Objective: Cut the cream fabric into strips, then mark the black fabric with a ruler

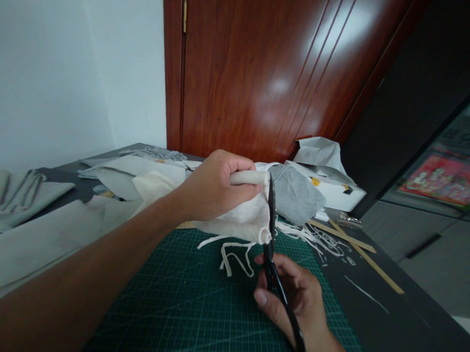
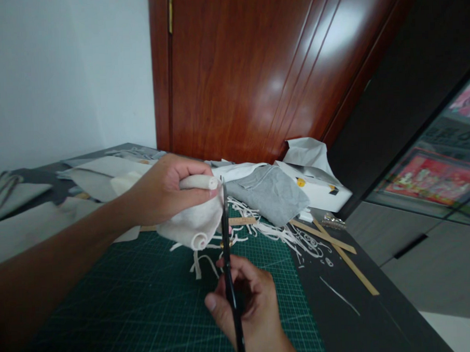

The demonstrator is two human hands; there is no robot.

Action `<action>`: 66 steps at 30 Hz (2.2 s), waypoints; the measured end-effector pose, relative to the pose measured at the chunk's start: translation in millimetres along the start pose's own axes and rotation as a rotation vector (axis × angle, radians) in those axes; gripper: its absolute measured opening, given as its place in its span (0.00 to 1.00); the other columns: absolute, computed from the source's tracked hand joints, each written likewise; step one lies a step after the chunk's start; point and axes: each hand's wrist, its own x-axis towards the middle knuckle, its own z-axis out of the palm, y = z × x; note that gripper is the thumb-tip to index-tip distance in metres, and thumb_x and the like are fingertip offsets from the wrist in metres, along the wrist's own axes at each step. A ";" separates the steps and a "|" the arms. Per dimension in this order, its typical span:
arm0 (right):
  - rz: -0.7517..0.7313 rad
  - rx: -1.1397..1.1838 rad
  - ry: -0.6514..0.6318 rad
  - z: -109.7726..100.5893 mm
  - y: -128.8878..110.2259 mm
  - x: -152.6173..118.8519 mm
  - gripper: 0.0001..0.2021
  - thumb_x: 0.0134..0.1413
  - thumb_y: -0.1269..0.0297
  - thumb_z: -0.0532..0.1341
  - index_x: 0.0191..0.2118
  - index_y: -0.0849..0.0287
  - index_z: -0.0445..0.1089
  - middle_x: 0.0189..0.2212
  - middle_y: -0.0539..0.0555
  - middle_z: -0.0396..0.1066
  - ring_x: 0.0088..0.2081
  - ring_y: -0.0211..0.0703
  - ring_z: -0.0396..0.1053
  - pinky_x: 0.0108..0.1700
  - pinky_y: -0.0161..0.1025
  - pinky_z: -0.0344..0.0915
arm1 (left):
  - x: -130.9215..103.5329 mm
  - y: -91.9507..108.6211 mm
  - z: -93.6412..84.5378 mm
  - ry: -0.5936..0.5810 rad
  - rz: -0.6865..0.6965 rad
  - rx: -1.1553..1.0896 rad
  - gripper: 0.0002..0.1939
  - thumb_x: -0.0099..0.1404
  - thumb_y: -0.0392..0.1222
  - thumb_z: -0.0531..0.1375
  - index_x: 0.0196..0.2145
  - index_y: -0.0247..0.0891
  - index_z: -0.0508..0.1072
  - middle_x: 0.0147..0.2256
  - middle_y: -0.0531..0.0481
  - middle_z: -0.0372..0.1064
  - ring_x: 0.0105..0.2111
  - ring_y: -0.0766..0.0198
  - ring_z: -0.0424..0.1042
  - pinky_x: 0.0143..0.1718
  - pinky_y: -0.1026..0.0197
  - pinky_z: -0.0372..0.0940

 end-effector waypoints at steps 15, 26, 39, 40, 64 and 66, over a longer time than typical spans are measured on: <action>0.058 0.007 0.012 -0.8 -0.5 -2.2 0.16 0.51 0.60 0.72 0.46 0.54 0.76 0.23 0.47 0.69 0.22 0.36 0.64 0.23 0.31 0.61 | -1.5 4.8 2.4 0.066 0.063 0.105 0.08 0.59 0.35 0.61 0.23 0.34 0.75 0.20 0.56 0.67 0.22 0.70 0.64 0.23 0.64 0.51; 0.011 -0.004 0.021 -1.5 1.0 -1.2 0.15 0.53 0.62 0.71 0.47 0.52 0.76 0.23 0.46 0.67 0.22 0.36 0.63 0.22 0.32 0.60 | -1.3 4.5 -2.5 -0.069 -0.032 -0.111 0.04 0.53 0.37 0.64 0.22 0.34 0.75 0.19 0.57 0.65 0.19 0.72 0.59 0.17 0.68 0.50; -0.034 -0.043 0.039 -1.6 -0.1 -1.1 0.16 0.51 0.61 0.72 0.46 0.53 0.77 0.23 0.47 0.69 0.21 0.37 0.65 0.22 0.32 0.63 | 0.4 -0.3 -3.3 -0.059 -0.058 -0.104 0.05 0.53 0.38 0.64 0.22 0.34 0.77 0.20 0.55 0.68 0.20 0.71 0.63 0.18 0.69 0.53; -0.039 -0.044 0.041 -1.5 0.2 -1.2 0.16 0.51 0.61 0.72 0.46 0.53 0.77 0.23 0.47 0.70 0.21 0.37 0.65 0.22 0.32 0.63 | 0.5 -0.8 -3.2 -0.060 -0.059 -0.103 0.05 0.53 0.38 0.64 0.22 0.34 0.77 0.20 0.55 0.68 0.20 0.71 0.62 0.18 0.69 0.52; -0.044 -0.080 -0.004 -4.0 -0.6 -1.2 0.16 0.53 0.65 0.71 0.48 0.47 0.76 0.22 0.44 0.67 0.21 0.34 0.61 0.22 0.30 0.58 | -1.6 -0.7 -2.2 -0.100 -0.150 -0.281 0.10 0.60 0.41 0.62 0.26 0.33 0.79 0.21 0.52 0.70 0.19 0.69 0.65 0.17 0.68 0.53; -0.046 -0.078 -0.005 -3.8 -0.1 -1.7 0.16 0.53 0.65 0.71 0.48 0.46 0.75 0.22 0.44 0.66 0.21 0.34 0.61 0.22 0.29 0.58 | -1.7 -0.5 -2.4 -0.101 -0.169 -0.303 0.10 0.59 0.41 0.62 0.25 0.33 0.78 0.21 0.52 0.69 0.19 0.70 0.64 0.16 0.69 0.52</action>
